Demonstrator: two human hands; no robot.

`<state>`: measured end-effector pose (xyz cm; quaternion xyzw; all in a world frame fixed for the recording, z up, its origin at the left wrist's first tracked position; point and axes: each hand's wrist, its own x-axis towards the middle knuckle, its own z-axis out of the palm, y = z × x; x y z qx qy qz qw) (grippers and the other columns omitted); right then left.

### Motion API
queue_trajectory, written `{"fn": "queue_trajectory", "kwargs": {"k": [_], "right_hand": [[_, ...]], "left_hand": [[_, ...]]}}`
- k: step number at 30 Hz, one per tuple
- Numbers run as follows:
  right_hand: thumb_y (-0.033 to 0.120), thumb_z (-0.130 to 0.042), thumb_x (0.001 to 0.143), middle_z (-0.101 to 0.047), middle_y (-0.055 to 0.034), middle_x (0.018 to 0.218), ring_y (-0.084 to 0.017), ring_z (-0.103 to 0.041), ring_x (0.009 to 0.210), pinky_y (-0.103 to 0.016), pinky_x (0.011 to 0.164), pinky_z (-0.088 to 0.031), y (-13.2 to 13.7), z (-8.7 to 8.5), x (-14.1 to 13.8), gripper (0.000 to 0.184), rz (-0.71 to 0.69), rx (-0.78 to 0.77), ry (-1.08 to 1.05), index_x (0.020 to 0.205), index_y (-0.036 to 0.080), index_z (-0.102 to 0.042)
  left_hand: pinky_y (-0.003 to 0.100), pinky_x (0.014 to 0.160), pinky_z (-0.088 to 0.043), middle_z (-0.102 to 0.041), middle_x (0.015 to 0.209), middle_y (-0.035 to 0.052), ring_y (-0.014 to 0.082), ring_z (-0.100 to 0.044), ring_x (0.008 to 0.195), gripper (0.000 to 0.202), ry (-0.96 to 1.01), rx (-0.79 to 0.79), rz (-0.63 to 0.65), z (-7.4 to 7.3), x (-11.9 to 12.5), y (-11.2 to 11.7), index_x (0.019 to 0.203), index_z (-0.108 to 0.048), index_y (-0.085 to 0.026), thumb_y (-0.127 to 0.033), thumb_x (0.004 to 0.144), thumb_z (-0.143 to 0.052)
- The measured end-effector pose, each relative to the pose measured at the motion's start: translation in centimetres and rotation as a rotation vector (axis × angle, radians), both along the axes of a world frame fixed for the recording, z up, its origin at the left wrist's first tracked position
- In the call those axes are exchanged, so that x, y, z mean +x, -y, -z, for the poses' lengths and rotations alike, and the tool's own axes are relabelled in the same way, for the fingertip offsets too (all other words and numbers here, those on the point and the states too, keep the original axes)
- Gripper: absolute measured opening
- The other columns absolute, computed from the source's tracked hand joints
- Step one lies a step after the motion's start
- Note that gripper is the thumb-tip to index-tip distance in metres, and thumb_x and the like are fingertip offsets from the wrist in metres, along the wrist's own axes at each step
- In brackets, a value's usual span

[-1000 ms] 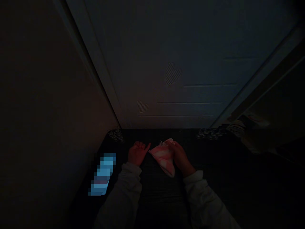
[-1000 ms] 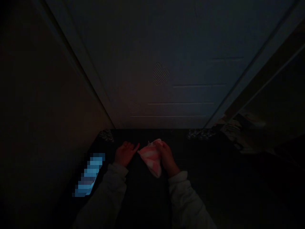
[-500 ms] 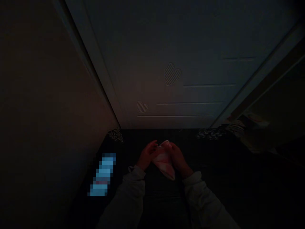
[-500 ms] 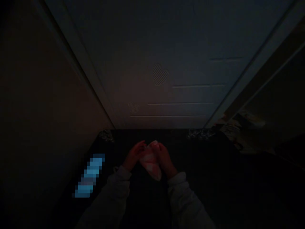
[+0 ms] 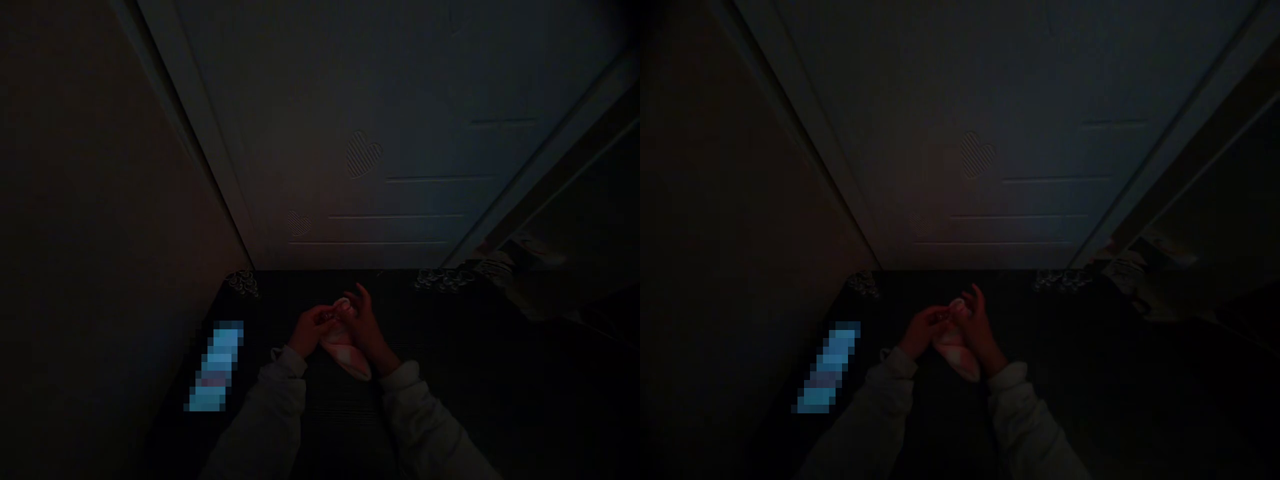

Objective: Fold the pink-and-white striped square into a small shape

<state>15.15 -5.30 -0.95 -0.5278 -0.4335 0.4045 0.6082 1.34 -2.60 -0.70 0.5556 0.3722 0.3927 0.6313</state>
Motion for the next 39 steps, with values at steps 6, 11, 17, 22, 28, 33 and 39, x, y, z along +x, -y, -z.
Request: {"fn": "queue_trajectory", "kwargs": {"k": [6, 11, 17, 22, 28, 33, 39], "right_hand": [[0.036, -0.058, 0.069, -0.041, -0.0099, 0.124, -0.024, -0.037, 0.117, -0.040, 0.093, -0.033, 0.0, 0.1, 0.5, 0.021, 0.048, 0.097, 0.370, 0.083, 0.021, -0.060], [0.037, -0.057, 0.070, -0.051, -0.0086, 0.116, -0.024, -0.038, 0.116, -0.044, 0.095, -0.028, 0.2, -0.5, 0.8, 0.023, 0.062, 0.138, 0.514, 0.088, 0.023, -0.060], [0.042, -0.055, 0.070, -0.064, -0.0030, 0.096, -0.026, -0.042, 0.113, -0.051, 0.097, -0.011, 0.5, -1.1, 0.9, 0.025, 0.077, 0.125, 0.732, 0.089, 0.026, -0.060], [0.041, -0.055, 0.071, -0.065, -0.0019, 0.093, -0.022, -0.054, 0.098, -0.048, 0.099, -0.007, 0.7, -1.3, 0.8, 0.024, 0.082, 0.144, 0.745, 0.089, 0.026, -0.059], [0.038, -0.058, 0.069, -0.066, -0.0018, 0.088, -0.021, -0.058, 0.087, -0.049, 0.098, -0.011, 0.7, -1.4, 0.7, 0.021, 0.066, 0.132, 0.644, 0.085, 0.025, -0.061], [0.036, -0.061, 0.067, -0.063, -0.0056, 0.089, -0.022, -0.056, 0.085, -0.038, 0.079, -0.039, 0.8, -1.6, 0.5, 0.025, 0.026, 0.105, 0.384, 0.088, 0.024, -0.061], [0.036, -0.059, 0.069, -0.061, -0.0054, 0.092, -0.020, -0.056, 0.086, -0.034, 0.077, -0.043, 0.9, -1.6, 0.4, 0.027, 0.017, 0.098, 0.378, 0.092, 0.022, -0.060]], "left_hand": [[0.030, 0.072, -0.044, -0.065, 0.083, 0.0049, 0.0173, -0.058, 0.078, 0.027, -0.040, 0.032, -0.012, -0.4, -0.1, 0.0, 0.086, -0.064, -0.017, -0.021, 0.060, -0.068], [0.031, 0.075, -0.044, -0.065, 0.086, 0.0054, 0.0179, -0.058, 0.082, 0.028, 0.009, 0.008, 0.004, -0.1, -0.2, -0.1, 0.087, -0.063, -0.017, -0.022, 0.060, -0.068], [0.030, 0.073, -0.045, -0.065, 0.083, 0.0044, 0.0173, -0.059, 0.079, 0.028, 0.037, -0.014, -0.001, -0.2, -0.1, -0.1, 0.085, -0.063, -0.017, -0.021, 0.058, -0.069], [0.032, 0.076, -0.044, -0.066, 0.085, 0.0048, 0.0181, -0.059, 0.081, 0.028, 0.057, -0.018, 0.005, -0.3, -0.1, -0.1, 0.085, -0.063, -0.018, -0.020, 0.058, -0.069], [0.032, 0.075, -0.044, -0.065, 0.085, 0.0041, 0.0177, -0.058, 0.081, 0.027, 0.016, 0.007, -0.004, -0.4, -0.2, -0.1, 0.085, -0.064, -0.018, -0.021, 0.058, -0.069], [0.031, 0.074, -0.045, -0.065, 0.084, 0.0045, 0.0181, -0.058, 0.080, 0.026, -0.007, 0.046, -0.013, -0.5, -0.2, -0.1, 0.085, -0.064, -0.018, -0.021, 0.059, -0.069], [0.032, 0.075, -0.045, -0.064, 0.087, 0.0049, 0.0181, -0.058, 0.082, 0.029, 0.004, 0.033, 0.005, -0.2, -0.2, -0.2, 0.087, -0.062, -0.017, -0.024, 0.060, -0.068]]}}
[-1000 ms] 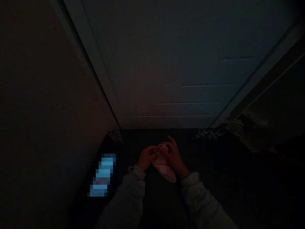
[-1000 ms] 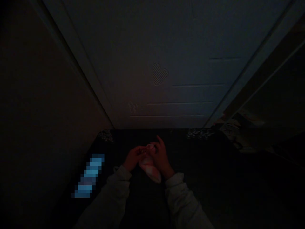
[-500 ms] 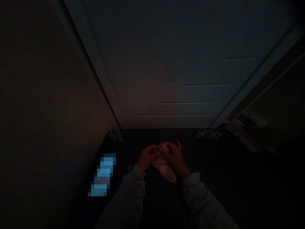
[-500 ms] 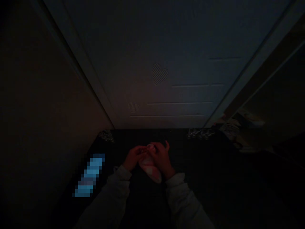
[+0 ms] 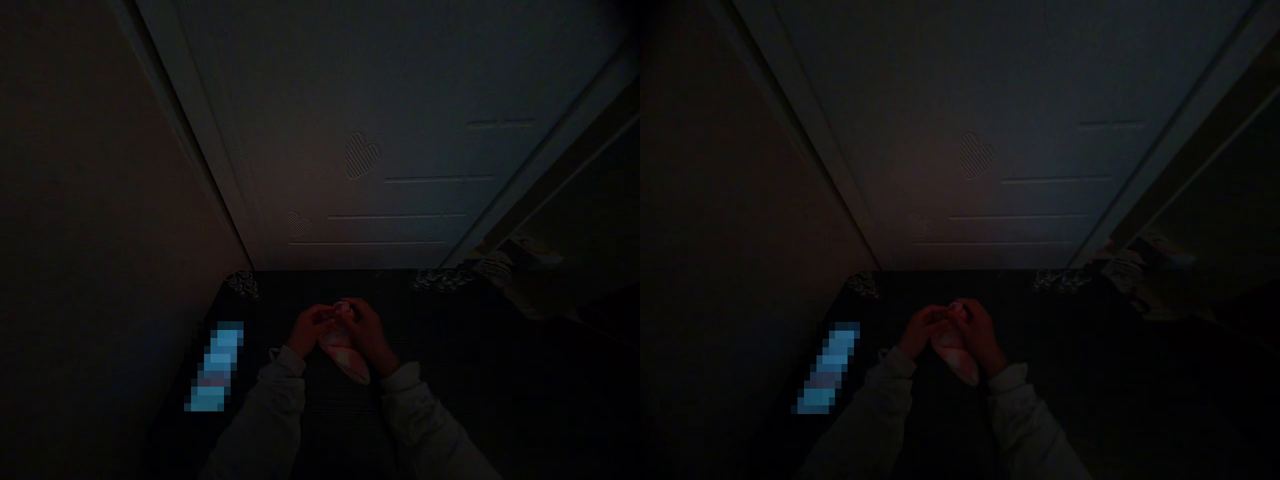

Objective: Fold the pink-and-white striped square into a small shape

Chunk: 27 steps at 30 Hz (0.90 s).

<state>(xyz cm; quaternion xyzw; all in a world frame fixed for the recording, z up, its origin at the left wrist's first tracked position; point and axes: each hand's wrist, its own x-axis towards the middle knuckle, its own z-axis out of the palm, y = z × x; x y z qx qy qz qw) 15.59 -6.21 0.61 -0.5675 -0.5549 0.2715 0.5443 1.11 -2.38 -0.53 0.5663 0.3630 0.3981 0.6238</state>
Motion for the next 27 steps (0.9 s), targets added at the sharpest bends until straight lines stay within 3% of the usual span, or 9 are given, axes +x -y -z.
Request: {"fn": "queue_trajectory", "kwargs": {"k": [9, 14, 27], "right_hand": [[0.035, -0.057, 0.070, -0.061, -0.0068, 0.093, -0.020, -0.056, 0.086, -0.034, 0.076, -0.044, -0.3, 0.5, 0.2, 0.027, 0.022, -0.013, 0.066, 0.092, 0.019, -0.059], [0.036, -0.056, 0.070, -0.062, -0.0073, 0.092, -0.020, -0.056, 0.086, -0.033, 0.077, -0.043, -0.5, 0.5, 0.3, 0.029, 0.049, -0.050, 0.046, 0.092, 0.018, -0.059], [0.038, -0.057, 0.068, -0.063, -0.0073, 0.092, -0.020, -0.058, 0.084, -0.033, 0.076, -0.044, -0.7, 0.7, 0.3, 0.032, 0.092, -0.132, -0.089, 0.092, 0.017, -0.059]], "left_hand": [[0.032, 0.078, -0.044, -0.063, 0.089, 0.0045, 0.0168, -0.057, 0.084, 0.036, -0.002, -0.001, 0.004, -0.2, 0.0, 0.0, 0.095, -0.058, -0.016, -0.022, 0.060, -0.068], [0.030, 0.076, -0.045, -0.061, 0.090, 0.0048, 0.0156, -0.057, 0.082, 0.040, 0.004, -0.019, -0.085, -0.4, 0.0, -0.1, 0.094, -0.058, -0.016, -0.017, 0.056, -0.069], [0.032, 0.078, -0.044, -0.062, 0.086, 0.0052, 0.0157, -0.057, 0.081, 0.037, 0.014, -0.051, -0.103, 0.6, -0.1, -0.6, 0.092, -0.059, -0.015, -0.019, 0.056, -0.069]]}}
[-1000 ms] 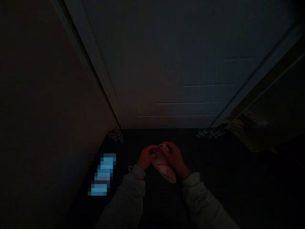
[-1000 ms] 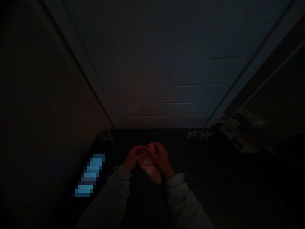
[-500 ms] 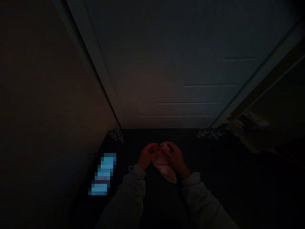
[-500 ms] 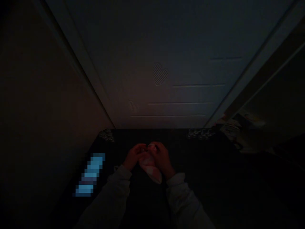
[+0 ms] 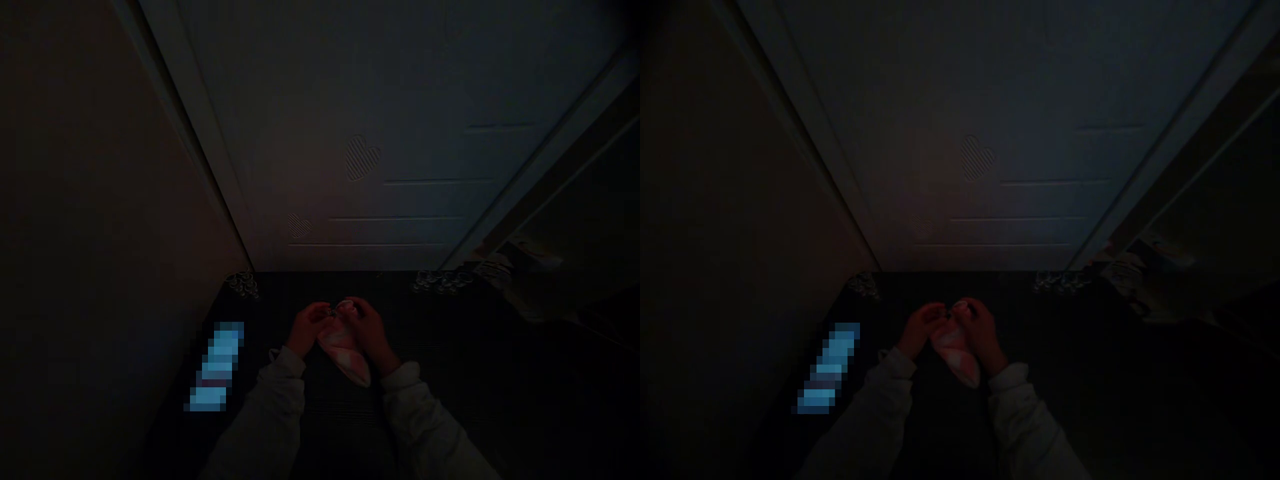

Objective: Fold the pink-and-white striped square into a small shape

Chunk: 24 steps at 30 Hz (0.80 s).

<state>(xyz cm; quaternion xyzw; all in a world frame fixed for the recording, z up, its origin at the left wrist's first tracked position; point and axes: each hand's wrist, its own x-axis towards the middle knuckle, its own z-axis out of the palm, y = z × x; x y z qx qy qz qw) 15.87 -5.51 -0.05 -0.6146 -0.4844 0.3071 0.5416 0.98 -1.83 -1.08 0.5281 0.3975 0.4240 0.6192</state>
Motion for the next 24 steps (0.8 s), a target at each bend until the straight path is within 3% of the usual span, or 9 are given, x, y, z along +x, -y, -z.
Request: {"fn": "queue_trajectory", "kwargs": {"k": [10, 14, 18, 24], "right_hand": [[0.040, -0.059, 0.067, -0.059, -0.0032, 0.085, -0.018, -0.056, 0.080, -0.031, 0.073, -0.045, -0.2, 0.3, -0.2, 0.032, 0.040, 0.039, -0.193, 0.090, 0.020, -0.051], [0.040, -0.055, 0.071, -0.060, -0.0036, 0.093, -0.018, -0.055, 0.088, -0.032, 0.078, -0.044, -0.2, 0.5, -0.1, 0.028, -0.130, 0.030, -0.312, 0.092, 0.020, -0.054], [0.038, -0.057, 0.069, -0.059, -0.0043, 0.102, -0.020, -0.053, 0.096, -0.033, 0.084, -0.042, -0.3, 0.9, 0.1, 0.034, -0.150, 0.029, -0.290, 0.098, 0.021, -0.055], [0.043, -0.054, 0.071, -0.061, -0.0057, 0.096, -0.021, -0.056, 0.089, -0.034, 0.079, -0.044, -0.4, 1.0, 0.0, 0.034, -0.142, -0.004, -0.213, 0.095, 0.019, -0.056]], "left_hand": [[0.028, 0.071, -0.044, -0.063, 0.083, 0.0042, 0.0144, -0.057, 0.075, 0.035, -0.069, 0.057, -0.044, 0.1, -0.1, -0.1, 0.090, -0.060, -0.015, -0.021, 0.057, -0.069], [0.028, 0.071, -0.045, -0.063, 0.081, 0.0035, 0.0145, -0.057, 0.075, 0.034, -0.023, 0.011, -0.089, 0.0, -0.2, -0.2, 0.090, -0.059, -0.015, -0.021, 0.058, -0.068], [0.027, 0.071, -0.045, -0.064, 0.080, 0.0033, 0.0143, -0.058, 0.075, 0.034, 0.013, -0.041, -0.065, 0.0, -0.3, -0.3, 0.092, -0.059, -0.014, -0.023, 0.060, -0.067], [0.030, 0.073, -0.045, -0.066, 0.084, 0.0043, 0.0161, -0.059, 0.077, 0.037, 0.017, -0.067, -0.052, -0.3, -0.4, -0.1, 0.096, -0.060, -0.015, -0.025, 0.061, -0.066]]}}
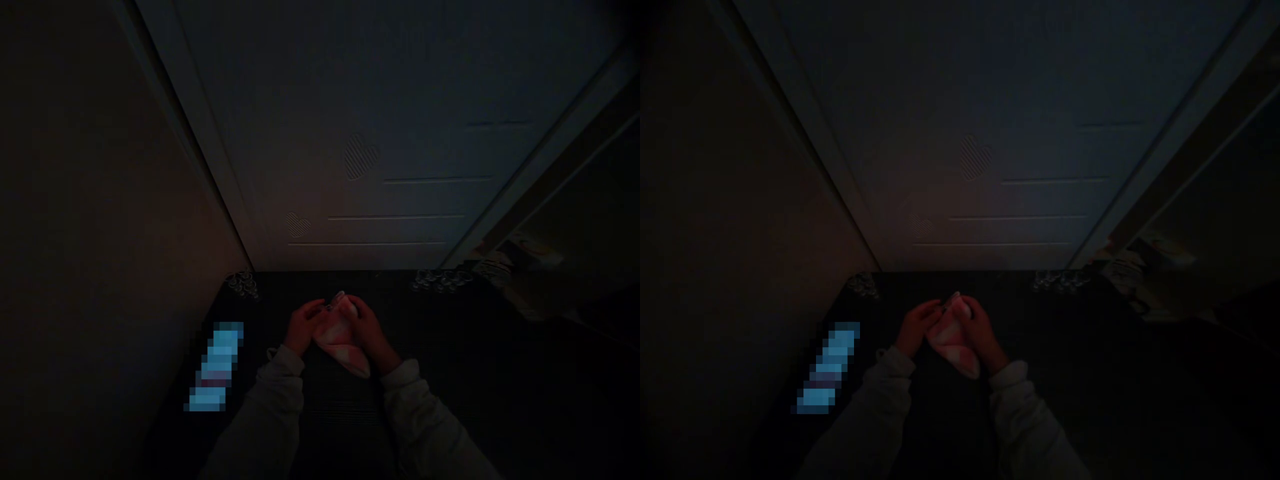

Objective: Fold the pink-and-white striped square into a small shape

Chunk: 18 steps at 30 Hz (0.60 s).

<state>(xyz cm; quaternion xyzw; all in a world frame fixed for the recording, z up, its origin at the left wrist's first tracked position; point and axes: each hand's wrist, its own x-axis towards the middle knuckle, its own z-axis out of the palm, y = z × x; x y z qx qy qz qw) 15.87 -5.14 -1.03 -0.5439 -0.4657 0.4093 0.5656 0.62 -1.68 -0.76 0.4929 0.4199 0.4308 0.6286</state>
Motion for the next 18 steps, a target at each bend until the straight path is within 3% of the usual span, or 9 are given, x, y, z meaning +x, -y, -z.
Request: {"fn": "queue_trajectory", "kwargs": {"k": [9, 18], "right_hand": [[0.044, -0.052, 0.072, -0.063, -0.0048, 0.088, -0.019, -0.057, 0.082, -0.030, 0.070, -0.046, 0.52, -0.90, -0.40, 0.031, -0.059, -0.031, -0.010, 0.090, 0.019, -0.057], [0.045, -0.053, 0.071, -0.063, -0.0040, 0.083, -0.019, -0.057, 0.080, -0.030, 0.071, -0.044, 0.21, -0.04, -0.06, 0.029, -0.094, -0.004, 0.031, 0.080, 0.017, -0.059]], "left_hand": [[0.032, 0.076, -0.045, -0.065, 0.093, 0.0059, 0.0187, -0.059, 0.085, 0.043, -0.057, 0.031, 0.023, -0.11, -0.10, 0.12, 0.104, -0.059, -0.017, -0.026, 0.062, -0.066], [0.034, 0.081, -0.044, -0.064, 0.097, 0.0068, 0.0193, -0.058, 0.088, 0.043, -0.060, 0.043, 0.050, 0.37, -0.50, -0.17, 0.103, -0.060, -0.017, -0.024, 0.061, -0.066]]}}
